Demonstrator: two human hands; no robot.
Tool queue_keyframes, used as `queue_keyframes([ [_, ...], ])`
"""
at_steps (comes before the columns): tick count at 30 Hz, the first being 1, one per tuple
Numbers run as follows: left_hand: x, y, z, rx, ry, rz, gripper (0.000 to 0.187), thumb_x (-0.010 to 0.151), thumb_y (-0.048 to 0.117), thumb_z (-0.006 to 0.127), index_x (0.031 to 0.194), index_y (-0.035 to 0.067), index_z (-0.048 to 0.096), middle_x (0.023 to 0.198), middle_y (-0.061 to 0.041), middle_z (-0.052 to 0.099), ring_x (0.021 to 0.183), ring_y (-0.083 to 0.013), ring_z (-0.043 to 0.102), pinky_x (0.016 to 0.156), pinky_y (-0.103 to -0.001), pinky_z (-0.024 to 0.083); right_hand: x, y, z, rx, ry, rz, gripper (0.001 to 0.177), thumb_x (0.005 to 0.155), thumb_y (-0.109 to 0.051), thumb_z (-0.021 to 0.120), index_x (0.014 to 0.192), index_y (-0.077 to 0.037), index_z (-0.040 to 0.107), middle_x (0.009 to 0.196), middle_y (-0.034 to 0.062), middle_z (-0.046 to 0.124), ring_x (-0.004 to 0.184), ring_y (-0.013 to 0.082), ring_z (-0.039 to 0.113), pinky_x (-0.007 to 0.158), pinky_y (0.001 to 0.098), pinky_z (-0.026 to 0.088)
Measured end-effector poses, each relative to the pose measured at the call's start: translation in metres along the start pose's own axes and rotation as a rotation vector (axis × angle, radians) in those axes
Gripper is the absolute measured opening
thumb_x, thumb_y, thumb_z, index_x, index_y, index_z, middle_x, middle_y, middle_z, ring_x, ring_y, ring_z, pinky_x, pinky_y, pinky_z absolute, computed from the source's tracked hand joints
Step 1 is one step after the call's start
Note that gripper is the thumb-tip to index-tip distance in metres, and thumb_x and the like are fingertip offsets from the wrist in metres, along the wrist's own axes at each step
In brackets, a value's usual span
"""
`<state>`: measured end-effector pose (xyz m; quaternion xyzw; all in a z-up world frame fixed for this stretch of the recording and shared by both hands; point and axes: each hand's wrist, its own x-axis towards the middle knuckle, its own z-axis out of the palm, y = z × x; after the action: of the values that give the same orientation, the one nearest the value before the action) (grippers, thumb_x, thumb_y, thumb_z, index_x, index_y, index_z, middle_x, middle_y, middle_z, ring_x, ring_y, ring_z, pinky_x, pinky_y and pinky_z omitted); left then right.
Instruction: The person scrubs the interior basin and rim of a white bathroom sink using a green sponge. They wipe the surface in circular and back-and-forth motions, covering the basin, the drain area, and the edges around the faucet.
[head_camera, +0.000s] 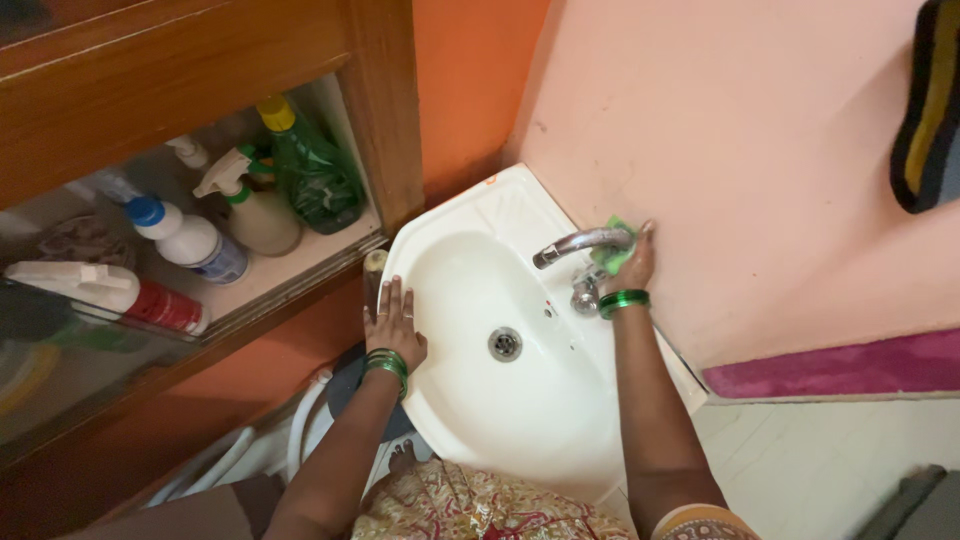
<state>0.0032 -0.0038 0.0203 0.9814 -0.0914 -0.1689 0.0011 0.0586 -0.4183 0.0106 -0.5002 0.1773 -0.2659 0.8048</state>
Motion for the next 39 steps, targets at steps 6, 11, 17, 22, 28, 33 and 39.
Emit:
queue_keyframes([
  [6,-0.002,0.0,0.001,0.007,-0.002,0.001,0.089,0.089,0.035,0.055,0.164,0.014,0.011,0.172,-0.007,-0.013,0.158,-0.0243,-0.01,0.124,-0.057,0.012,-0.012,-0.01,0.006,-0.056,0.096,0.097,0.059,0.102,-0.059,0.047,0.098,-0.004,0.068,0.085,0.0062,0.067,0.075,0.0187,0.066,0.068,0.0339,0.056],
  [11,0.004,0.002,-0.001,0.064,-0.033,-0.008,0.088,0.09,0.036,0.054,0.164,0.016,0.011,0.172,-0.007,-0.013,0.158,-0.0235,-0.009,0.124,-0.058,0.013,-0.039,-0.077,0.07,-0.886,-0.241,-0.568,0.045,0.095,-0.051,0.062,0.084,-0.007,0.069,0.08,0.0064,0.068,0.077,0.0258,0.064,0.07,0.0414,0.051],
  [17,0.003,0.003,-0.002,0.062,-0.013,-0.015,0.089,0.089,0.036,0.055,0.164,0.016,0.013,0.172,-0.008,-0.011,0.158,-0.0242,-0.007,0.123,-0.059,0.014,-0.089,-0.122,0.123,-1.568,-0.528,-1.115,0.048,0.089,-0.054,0.068,0.071,-0.009,0.068,0.07,0.0079,0.066,0.07,0.0304,0.061,0.071,0.0465,0.047],
  [22,0.004,0.002,0.001,0.06,-0.012,-0.011,0.088,0.089,0.035,0.054,0.164,0.016,0.012,0.172,-0.008,-0.013,0.158,-0.0237,-0.009,0.123,-0.058,0.013,-0.031,-0.067,0.064,-1.294,-0.191,-0.893,0.046,0.115,-0.039,0.043,0.092,-0.015,0.073,0.088,0.0064,0.071,0.081,0.0304,0.066,0.079,0.047,0.052],
  [28,0.002,0.002,0.0,0.036,-0.003,-0.015,0.088,0.089,0.034,0.054,0.164,0.016,0.013,0.172,-0.007,-0.012,0.158,-0.0234,-0.009,0.124,-0.058,0.013,-0.007,-0.014,0.011,0.11,0.063,0.18,0.051,0.101,-0.052,0.052,0.1,-0.003,0.068,0.08,0.0091,0.067,0.065,0.0227,0.065,0.059,0.0381,0.055],
  [33,0.0,0.002,-0.002,0.023,0.004,-0.01,0.088,0.089,0.035,0.054,0.164,0.015,0.013,0.172,-0.007,-0.011,0.158,-0.0234,-0.008,0.124,-0.058,0.013,-0.009,-0.012,0.008,0.035,0.068,0.121,0.056,0.103,-0.052,0.054,0.101,0.001,0.071,0.083,0.0077,0.068,0.07,0.0196,0.066,0.063,0.0338,0.055],
  [39,0.002,0.002,0.001,0.05,0.009,-0.011,0.088,0.088,0.035,0.055,0.164,0.015,0.015,0.172,-0.008,-0.01,0.158,-0.0236,-0.007,0.123,-0.058,0.014,-0.032,-0.06,0.054,-0.91,-0.123,-0.608,0.031,0.103,-0.036,0.06,0.093,-0.008,0.072,0.089,0.0069,0.072,0.084,0.0273,0.066,0.075,0.0421,0.054],
])
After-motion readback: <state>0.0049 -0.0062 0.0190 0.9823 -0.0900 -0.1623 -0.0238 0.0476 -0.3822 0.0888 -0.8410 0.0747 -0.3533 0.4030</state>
